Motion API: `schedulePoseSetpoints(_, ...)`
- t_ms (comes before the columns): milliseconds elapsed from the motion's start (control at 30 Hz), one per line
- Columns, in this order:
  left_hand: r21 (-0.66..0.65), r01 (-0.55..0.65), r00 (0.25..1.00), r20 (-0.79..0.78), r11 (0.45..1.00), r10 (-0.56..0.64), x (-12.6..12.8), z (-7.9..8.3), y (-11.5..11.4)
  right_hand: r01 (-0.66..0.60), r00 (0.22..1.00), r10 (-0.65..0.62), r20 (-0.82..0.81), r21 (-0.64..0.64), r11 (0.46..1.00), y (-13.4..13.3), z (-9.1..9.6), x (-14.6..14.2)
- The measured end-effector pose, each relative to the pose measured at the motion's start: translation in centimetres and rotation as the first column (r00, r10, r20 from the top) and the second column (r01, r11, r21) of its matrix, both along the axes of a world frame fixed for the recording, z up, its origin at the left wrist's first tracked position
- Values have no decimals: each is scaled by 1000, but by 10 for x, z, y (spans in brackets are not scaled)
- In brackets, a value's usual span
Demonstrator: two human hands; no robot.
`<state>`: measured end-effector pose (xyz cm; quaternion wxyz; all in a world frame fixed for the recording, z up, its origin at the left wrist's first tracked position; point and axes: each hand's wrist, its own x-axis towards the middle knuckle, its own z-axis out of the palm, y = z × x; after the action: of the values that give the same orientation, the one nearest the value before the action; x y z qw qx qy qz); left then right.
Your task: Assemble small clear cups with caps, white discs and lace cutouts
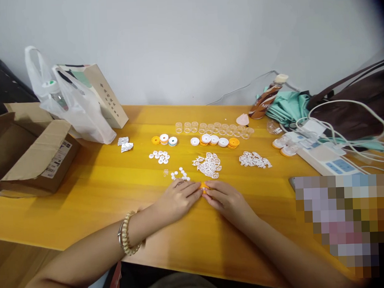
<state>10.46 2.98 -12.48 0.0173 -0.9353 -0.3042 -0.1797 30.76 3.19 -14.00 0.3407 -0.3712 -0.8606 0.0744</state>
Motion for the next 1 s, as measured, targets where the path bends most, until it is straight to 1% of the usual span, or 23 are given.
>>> schedulePoseSetpoints(100,-93,-36,991,123,995,48,-8,4,9,5,999,-6,-48,-20,1000,0,0,0)
schedulePoseSetpoints(200,-196,-137,951,248,971,184,-25,9,28,0,997,-6,-79,-71,997,0,1,0)
schedulePoseSetpoints(267,-277,-176,926,280,945,255,-35,11,42,1,995,-13,-95,-122,993,0,2,-1)
schedulePoseSetpoints(367,-333,-169,918,288,927,271,-41,9,59,-1,993,-20,-117,-176,984,-1,4,-2)
schedulePoseSetpoints(500,-352,-137,925,289,926,247,-36,3,69,-3,993,-21,-114,-207,978,-2,4,-2)
schedulePoseSetpoints(633,-379,-147,920,287,914,267,-32,3,71,-2,992,-25,-123,-215,977,-2,3,-2)
schedulePoseSetpoints(767,-383,-134,907,325,914,269,-30,10,63,5,993,-32,-118,-217,976,-2,3,-2)
schedulePoseSetpoints(833,-375,-98,905,352,922,239,-27,15,55,41,994,-62,-93,-212,976,-1,2,-2)
schedulePoseSetpoints(900,-360,-47,915,359,932,185,-21,18,45,78,994,-93,-59,-209,975,0,1,-2)
schedulePoseSetpoints(1000,-296,23,942,325,955,78,-10,17,32,77,996,-85,-28,-222,972,0,-1,-3)
